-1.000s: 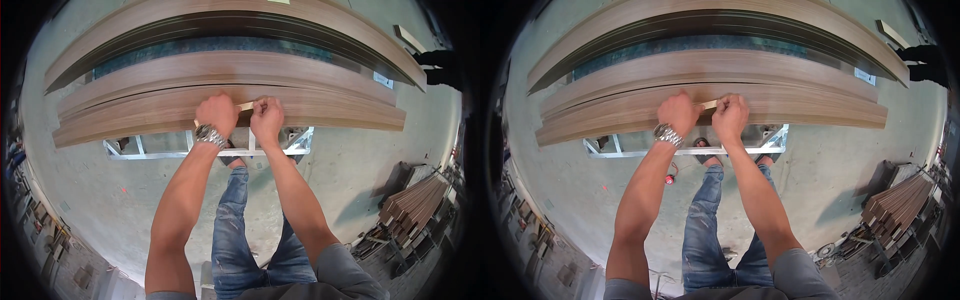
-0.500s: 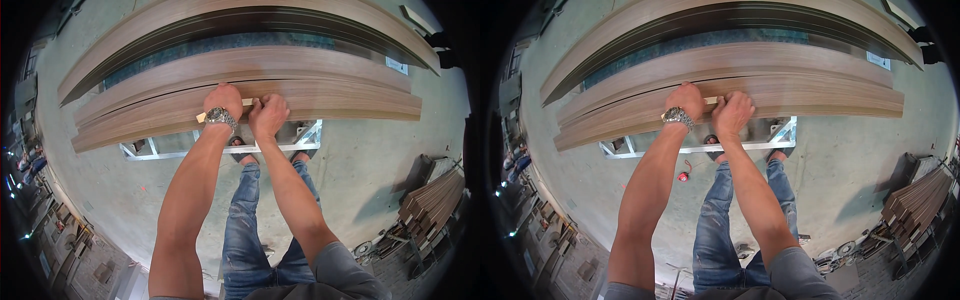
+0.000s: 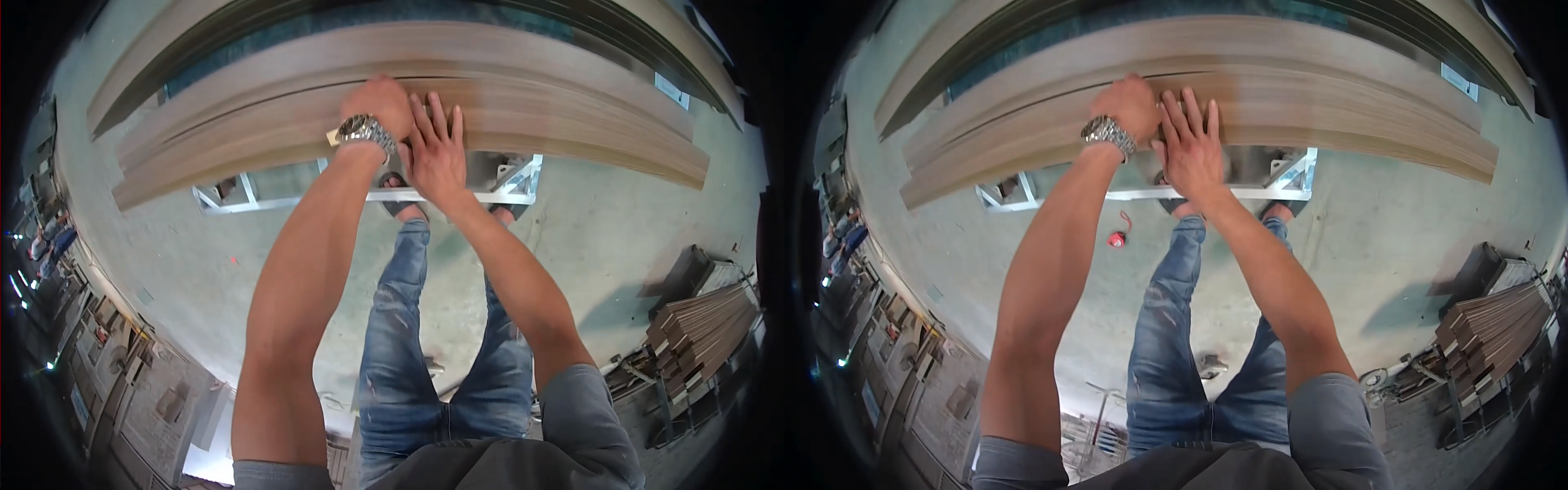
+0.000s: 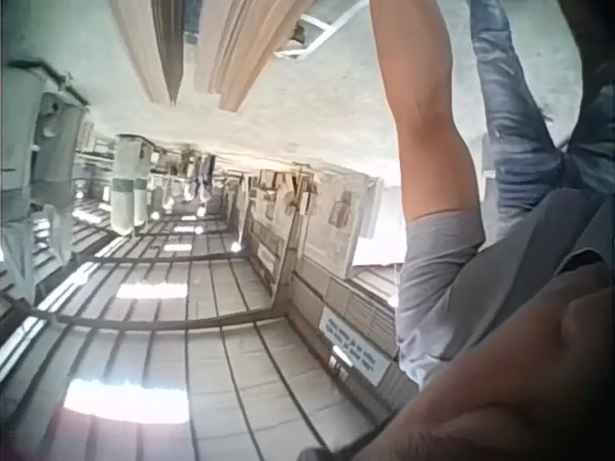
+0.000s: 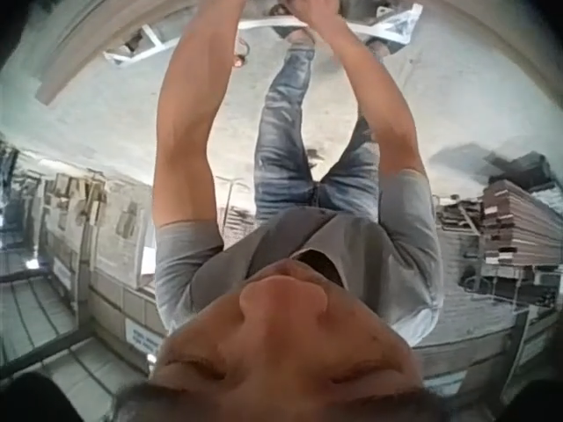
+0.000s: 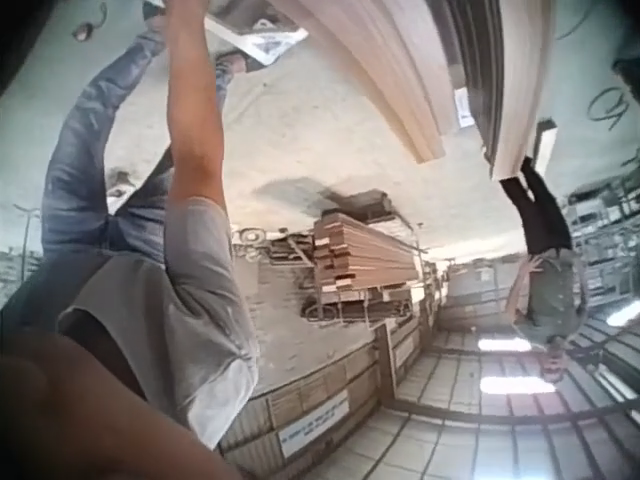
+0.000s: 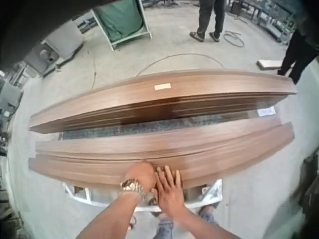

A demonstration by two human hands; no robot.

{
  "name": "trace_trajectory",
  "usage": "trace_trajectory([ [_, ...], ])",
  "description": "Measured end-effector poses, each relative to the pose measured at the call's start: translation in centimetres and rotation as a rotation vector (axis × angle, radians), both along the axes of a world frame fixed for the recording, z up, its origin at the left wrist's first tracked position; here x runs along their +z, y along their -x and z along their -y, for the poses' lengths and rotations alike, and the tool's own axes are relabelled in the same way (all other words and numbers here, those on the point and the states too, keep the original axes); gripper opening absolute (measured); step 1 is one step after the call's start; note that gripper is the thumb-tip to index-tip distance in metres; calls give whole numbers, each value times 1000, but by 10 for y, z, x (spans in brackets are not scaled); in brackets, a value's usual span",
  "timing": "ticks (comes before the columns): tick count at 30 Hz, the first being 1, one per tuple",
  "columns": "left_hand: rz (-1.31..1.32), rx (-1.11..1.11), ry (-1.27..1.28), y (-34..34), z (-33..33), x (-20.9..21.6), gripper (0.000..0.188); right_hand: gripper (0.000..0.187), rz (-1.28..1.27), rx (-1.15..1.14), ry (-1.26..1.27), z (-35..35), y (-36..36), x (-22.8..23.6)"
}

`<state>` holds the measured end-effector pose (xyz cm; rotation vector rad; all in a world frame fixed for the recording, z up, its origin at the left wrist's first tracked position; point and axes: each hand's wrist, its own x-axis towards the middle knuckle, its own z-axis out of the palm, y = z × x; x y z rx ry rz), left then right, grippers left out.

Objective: Applying labels and marking wooden panels on an assembly rack.

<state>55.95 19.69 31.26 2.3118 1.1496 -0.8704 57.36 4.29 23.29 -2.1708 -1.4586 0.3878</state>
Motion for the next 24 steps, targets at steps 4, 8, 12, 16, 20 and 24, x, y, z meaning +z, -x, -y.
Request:
trace_trajectory([
  [4, 60, -28, -66, 2, 13, -6, 43, 56, 63, 74, 68, 6, -2, -8],
  [8, 186, 43, -104, 10, 31, -8, 33, 61, 99, 106, 122, 3, 0, -3],
  [12, 285, 96, -139, 24, 51, -7, 31, 67, 14, 13, 130, -2, 8, 6],
  [16, 317, 59, -202, 37, 91, 16, 42, 68, 199, -26, 307, -3, 18, 3],
  [20, 623, 204, -625, 100, 34, 10, 27, 60, 133, 92, 200, 19, -17, -4],
  [24, 520, 235, -691, 167, -45, -21, 30, 55, 243, 108, 172, 27, -25, 6],
])
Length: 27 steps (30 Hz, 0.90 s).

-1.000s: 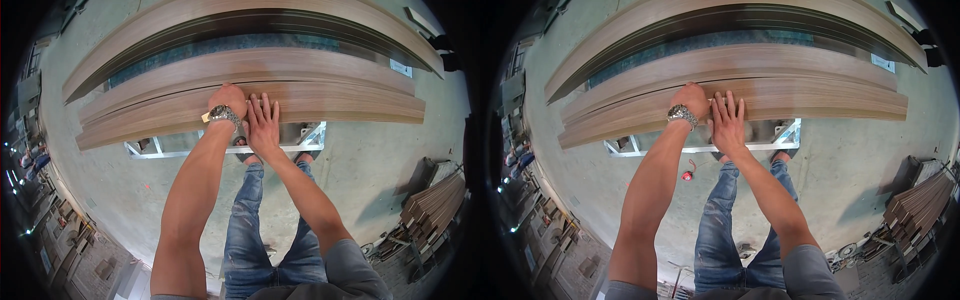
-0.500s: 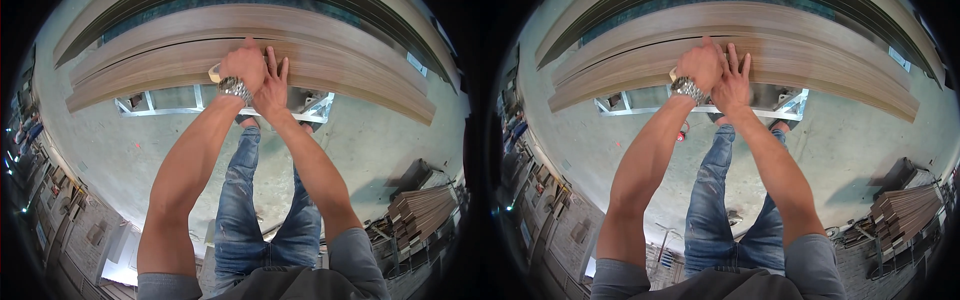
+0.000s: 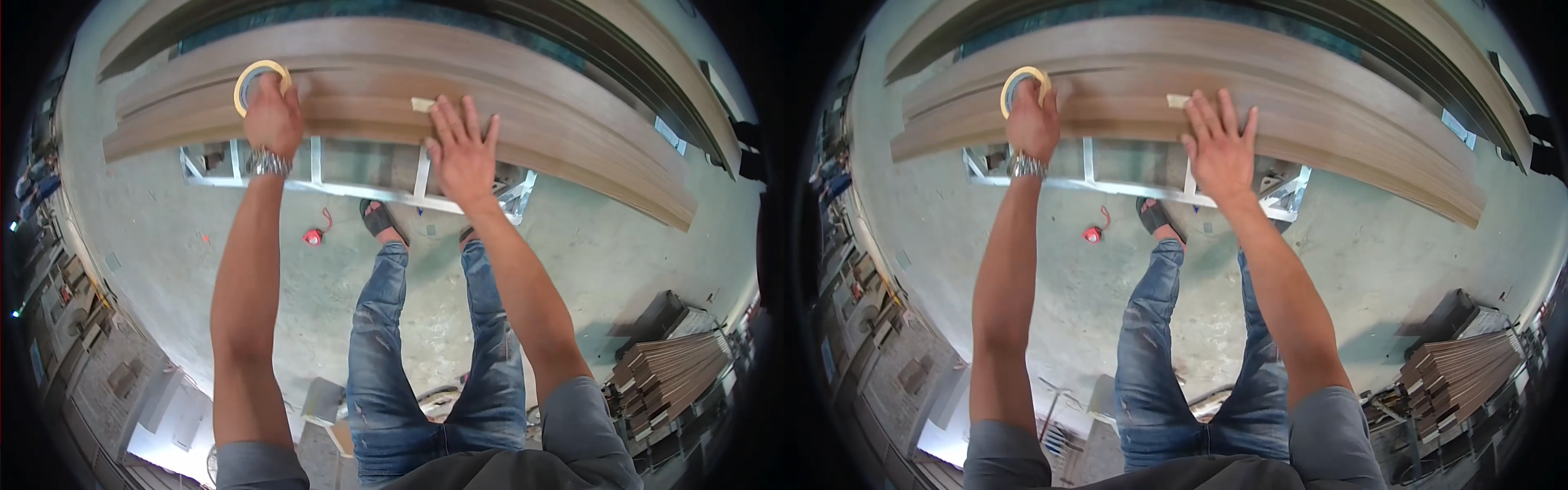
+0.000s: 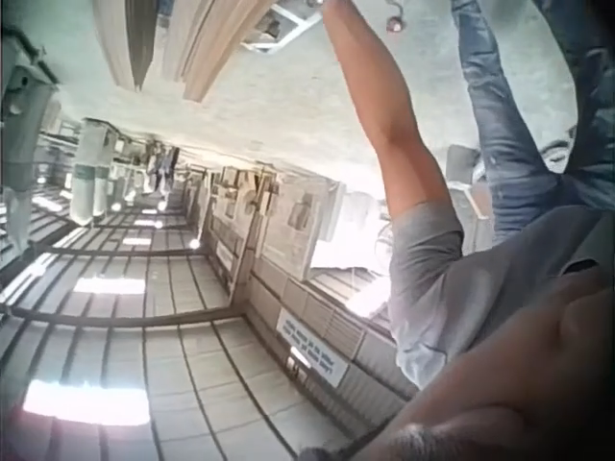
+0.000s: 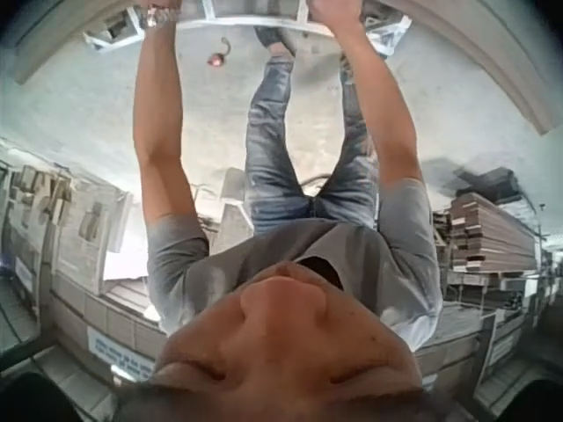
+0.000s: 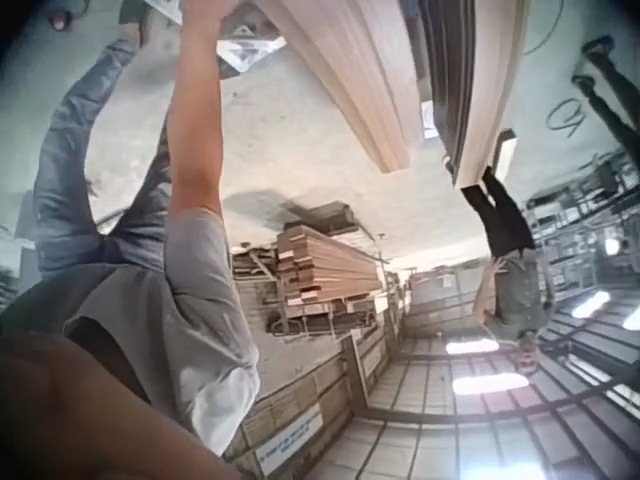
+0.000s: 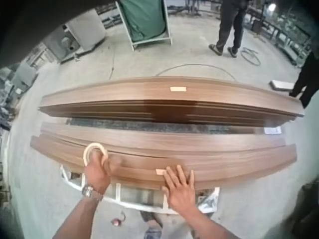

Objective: Applying labels and marking wooden panels on an assembly rack.

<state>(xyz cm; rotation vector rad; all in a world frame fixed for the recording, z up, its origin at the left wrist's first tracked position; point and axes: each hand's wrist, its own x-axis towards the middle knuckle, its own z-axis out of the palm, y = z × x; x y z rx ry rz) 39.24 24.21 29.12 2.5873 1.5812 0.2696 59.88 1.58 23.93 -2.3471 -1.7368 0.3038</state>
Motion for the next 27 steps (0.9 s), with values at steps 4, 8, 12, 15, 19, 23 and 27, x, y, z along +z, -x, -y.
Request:
trace_trajectory([
  [4, 62, -42, -99, 44, 10, -59, 29, 53, 12, -62, -40, 4, 17, -20],
  [8, 469, 59, -120, 38, 117, -49, 15, 51, 98, -120, -197, 13, 1, -45],
  [12, 163, 191, 758, 80, 292, -185, 25, 53, 157, -87, -278, 11, 10, -54],
  [15, -185, 127, 1129, 68, 388, -307, 41, 53, 160, -75, -316, 9, 10, -57],
  [19, -223, 108, 737, 47, 399, -400, 58, 59, 81, -12, -344, 21, 15, -68],
  [23, -183, 216, 663, 53, 388, -412, 41, 51, 2, -1, -370, 21, 8, -45],
  [27, -461, -173, 1154, 64, 417, -318, 33, 36, -475, -229, -410, 49, -5, -3],
])
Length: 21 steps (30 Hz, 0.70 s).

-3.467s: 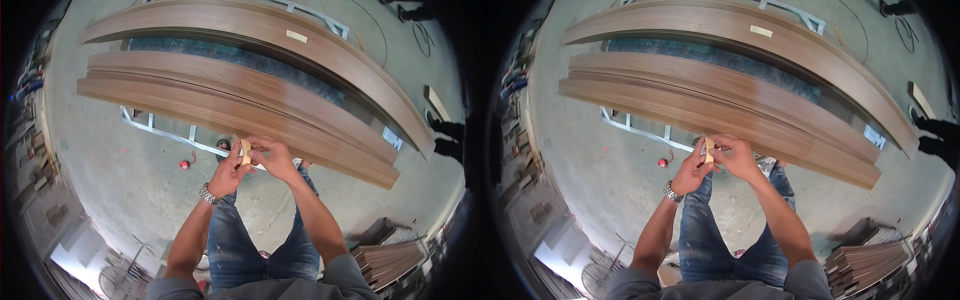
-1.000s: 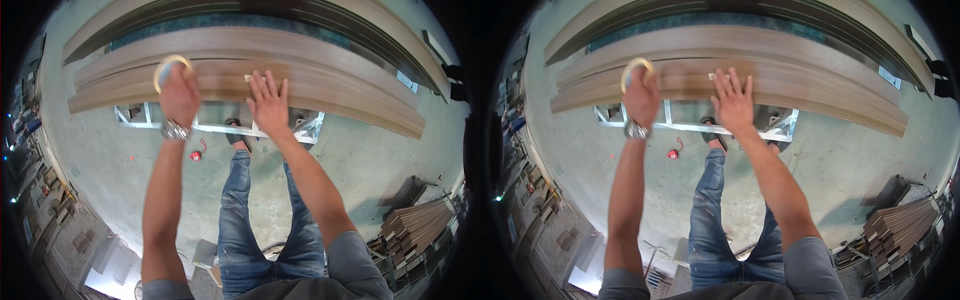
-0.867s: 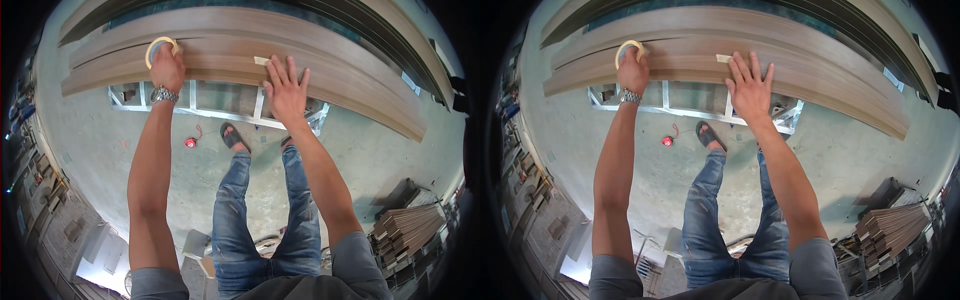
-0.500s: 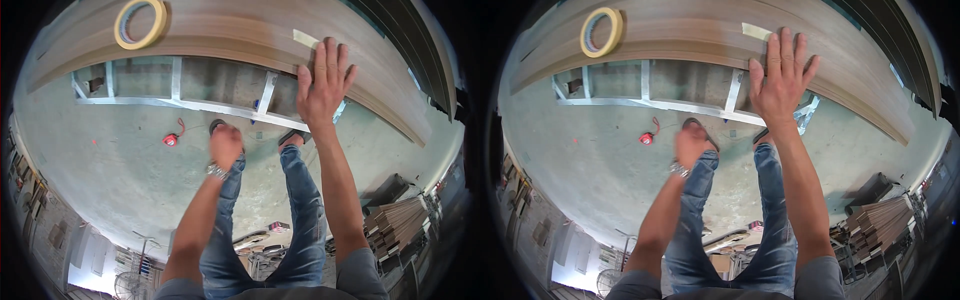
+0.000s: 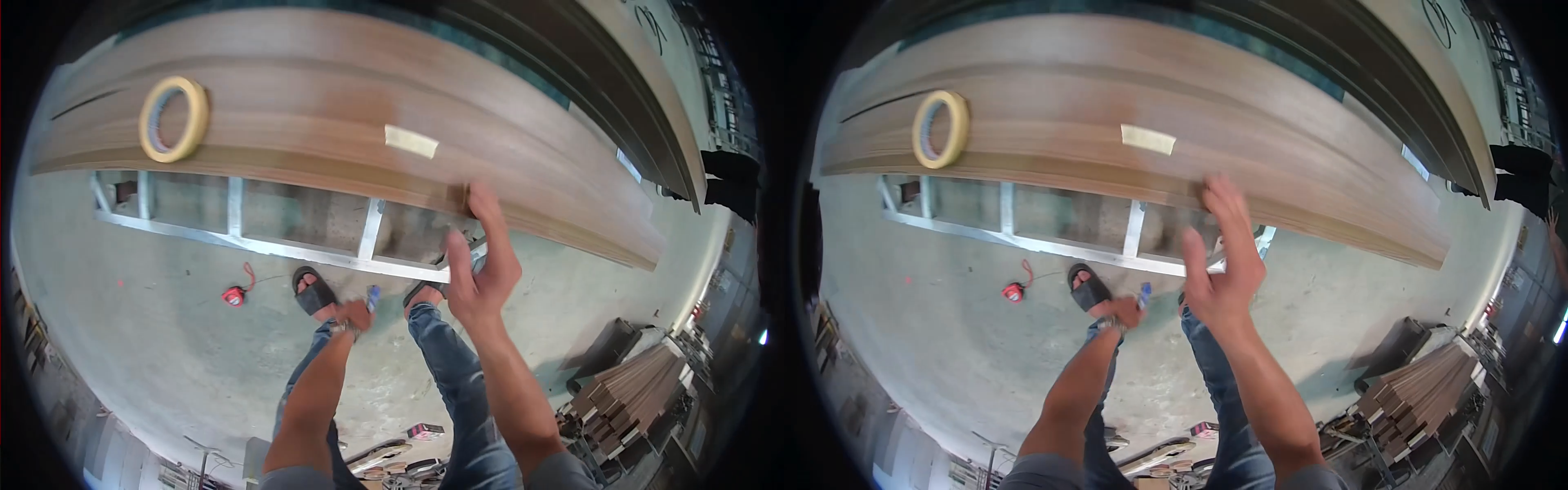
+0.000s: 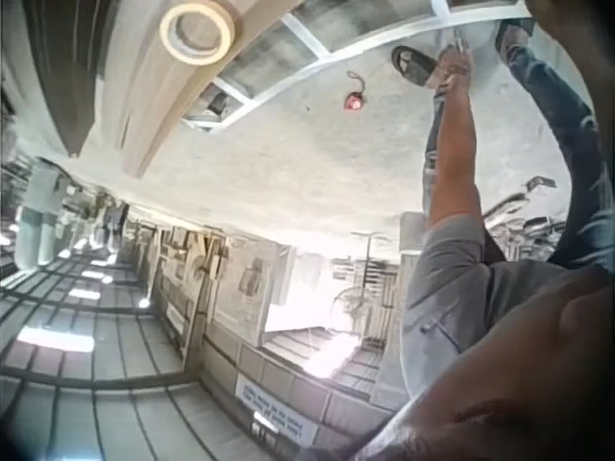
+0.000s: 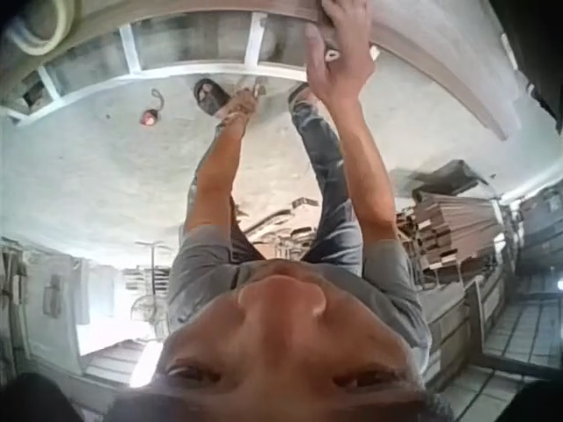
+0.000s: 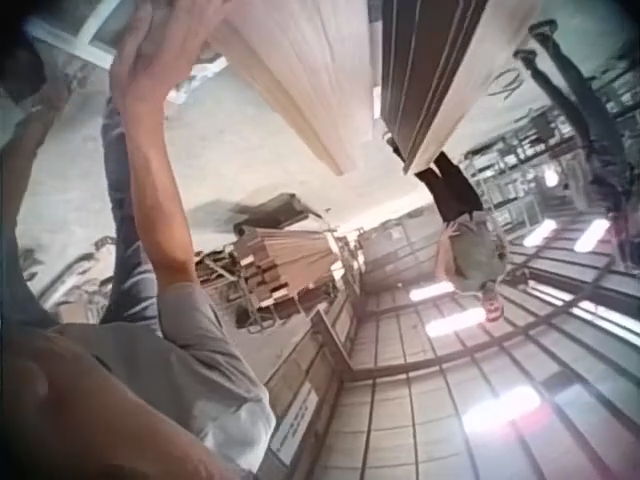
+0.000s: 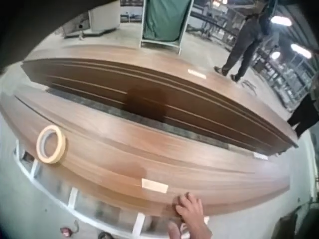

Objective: Applying labels and marking wooden panels on an assembly rack.

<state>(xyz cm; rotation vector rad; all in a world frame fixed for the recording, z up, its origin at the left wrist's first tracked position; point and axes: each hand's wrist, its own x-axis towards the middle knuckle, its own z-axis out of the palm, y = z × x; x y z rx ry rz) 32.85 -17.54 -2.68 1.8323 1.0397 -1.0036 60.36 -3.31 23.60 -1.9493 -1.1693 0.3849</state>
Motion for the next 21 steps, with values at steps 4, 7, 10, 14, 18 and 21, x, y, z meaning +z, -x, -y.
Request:
trace_trajectory([
  [4, 447, 603, 257, -44, -35, 200, 28, 34, -503, -346, 303, 71, -5, 62],
  [7, 716, 663, -99, -99, -119, 330, 23, 40, -757, -157, 547, 106, -4, 63],
  [10, 857, 175, -381, -113, -167, 361, 26, 23, -887, -83, 440, 66, 21, 84],
  [14, 901, 180, -249, -146, -235, 370, 39, 23, -1052, -340, 330, 19, -16, 89],
  [18, 786, 142, -746, -143, -349, 310, 49, 17, -1088, -520, -21, -38, -23, 79],
  [21, 854, 205, -833, -141, -391, 269, 47, 18, -968, -550, -91, -63, -1, 47],
])
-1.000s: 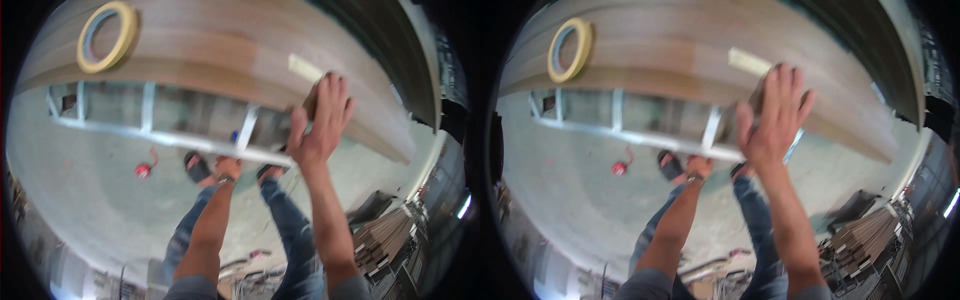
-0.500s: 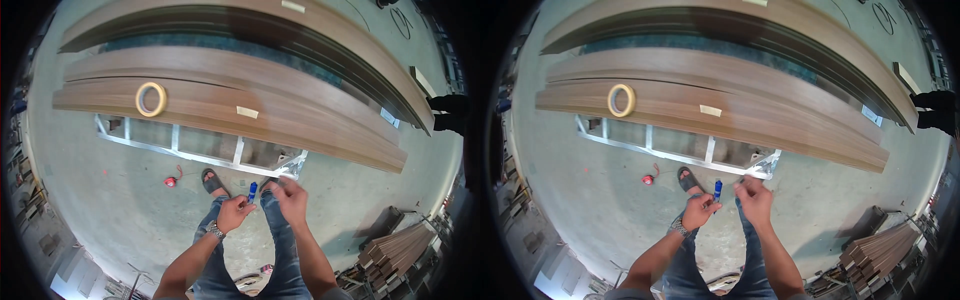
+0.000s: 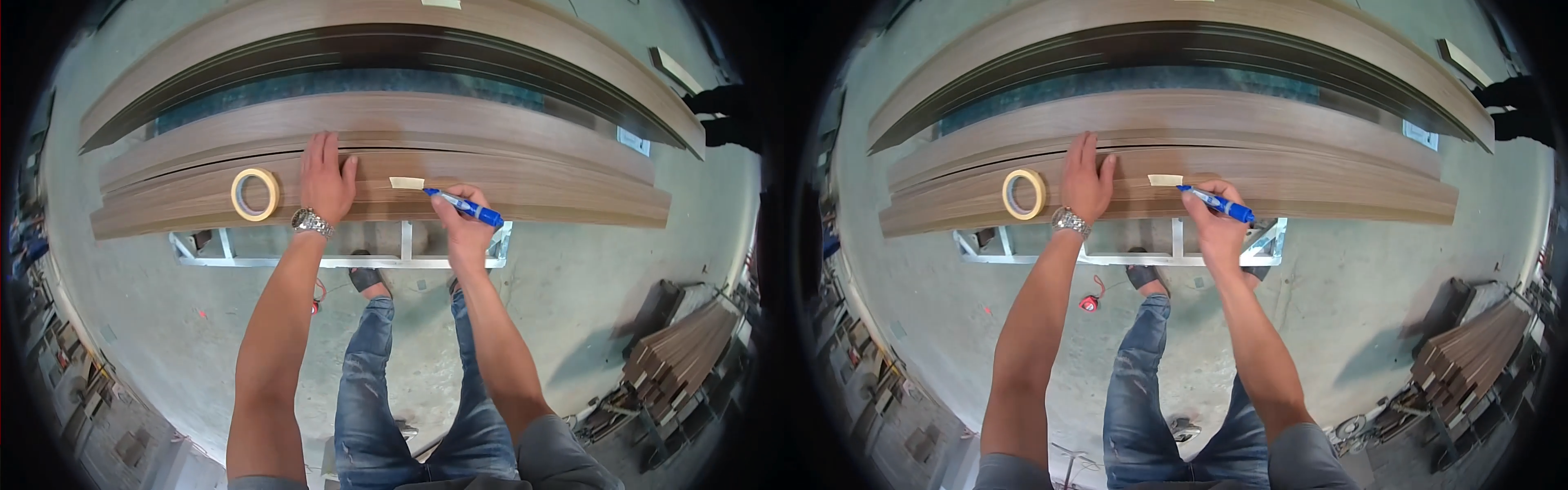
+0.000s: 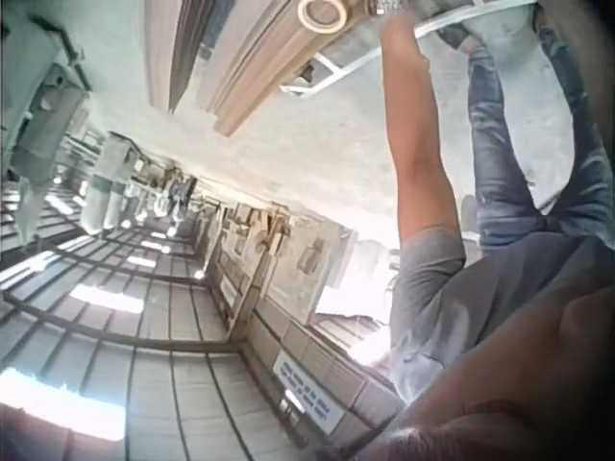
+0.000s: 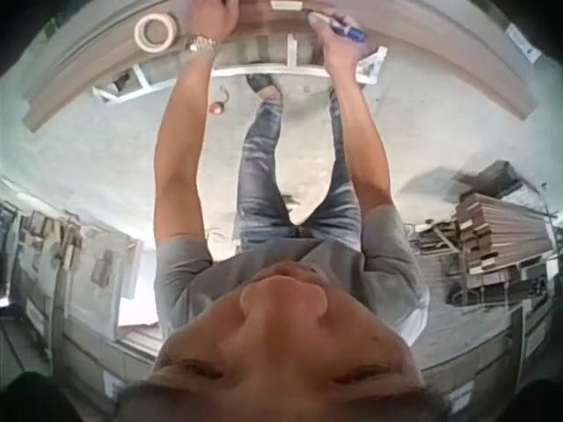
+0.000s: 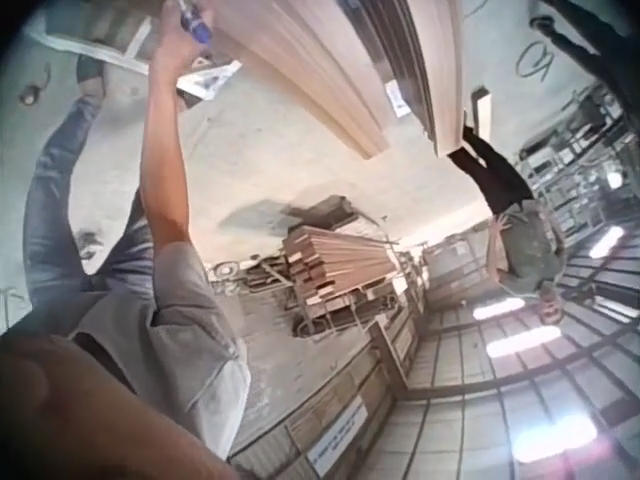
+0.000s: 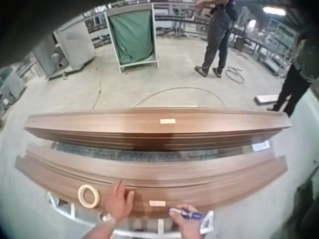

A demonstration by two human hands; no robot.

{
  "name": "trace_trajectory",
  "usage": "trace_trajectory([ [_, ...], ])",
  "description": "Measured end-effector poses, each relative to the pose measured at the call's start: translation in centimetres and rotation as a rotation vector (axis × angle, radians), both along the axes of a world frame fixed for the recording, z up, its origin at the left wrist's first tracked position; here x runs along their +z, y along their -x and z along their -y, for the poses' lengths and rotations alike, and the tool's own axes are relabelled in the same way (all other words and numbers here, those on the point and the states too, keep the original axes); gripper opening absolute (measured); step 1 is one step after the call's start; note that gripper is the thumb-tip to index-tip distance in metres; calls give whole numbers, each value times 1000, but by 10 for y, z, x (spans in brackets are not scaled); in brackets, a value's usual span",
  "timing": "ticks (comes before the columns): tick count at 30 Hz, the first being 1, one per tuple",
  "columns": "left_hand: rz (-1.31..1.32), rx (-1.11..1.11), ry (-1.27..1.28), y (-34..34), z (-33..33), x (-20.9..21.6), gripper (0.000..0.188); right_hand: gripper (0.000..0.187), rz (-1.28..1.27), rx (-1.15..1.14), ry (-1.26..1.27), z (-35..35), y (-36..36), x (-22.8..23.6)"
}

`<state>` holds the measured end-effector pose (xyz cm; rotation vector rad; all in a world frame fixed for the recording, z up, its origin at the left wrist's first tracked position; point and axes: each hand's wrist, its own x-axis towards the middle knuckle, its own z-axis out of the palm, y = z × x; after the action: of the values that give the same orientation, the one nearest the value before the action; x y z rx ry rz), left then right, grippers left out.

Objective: Applying labels and marking wooden panels on an assembly rack.

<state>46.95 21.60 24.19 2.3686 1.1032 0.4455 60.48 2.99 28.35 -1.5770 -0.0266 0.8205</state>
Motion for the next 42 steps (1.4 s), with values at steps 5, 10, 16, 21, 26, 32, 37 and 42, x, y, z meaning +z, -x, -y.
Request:
trace_trajectory([
  [5, -126, -152, -212, 0, 2, -31, 37, 22, 55, -95, -71, -19, 23, -49],
  [10, -125, -153, -208, 0, 0, -32, 35, 21, 84, -82, -53, -17, 34, -65],
  [16, -141, -147, -220, 3, -2, -33, 36, 18, 374, 46, 44, -23, 41, -64],
  [21, -154, -156, -218, 0, -1, -31, 35, 14, 491, 88, 93, -23, 39, -64],
  [26, -148, -153, -240, 1, -1, -32, 34, 14, 521, 41, 112, -27, 40, -64],
  [32, -158, -151, -237, 1, -1, -34, 38, 17, 489, 21, 97, -23, 39, -65],
  [37, -152, -152, -236, 1, 0, -34, 38, 19, 484, -27, 96, -23, 40, -67],
  [42, -137, -149, -229, 0, 0, -34, 38, 17, 574, 7, 129, -23, 39, -66],
])
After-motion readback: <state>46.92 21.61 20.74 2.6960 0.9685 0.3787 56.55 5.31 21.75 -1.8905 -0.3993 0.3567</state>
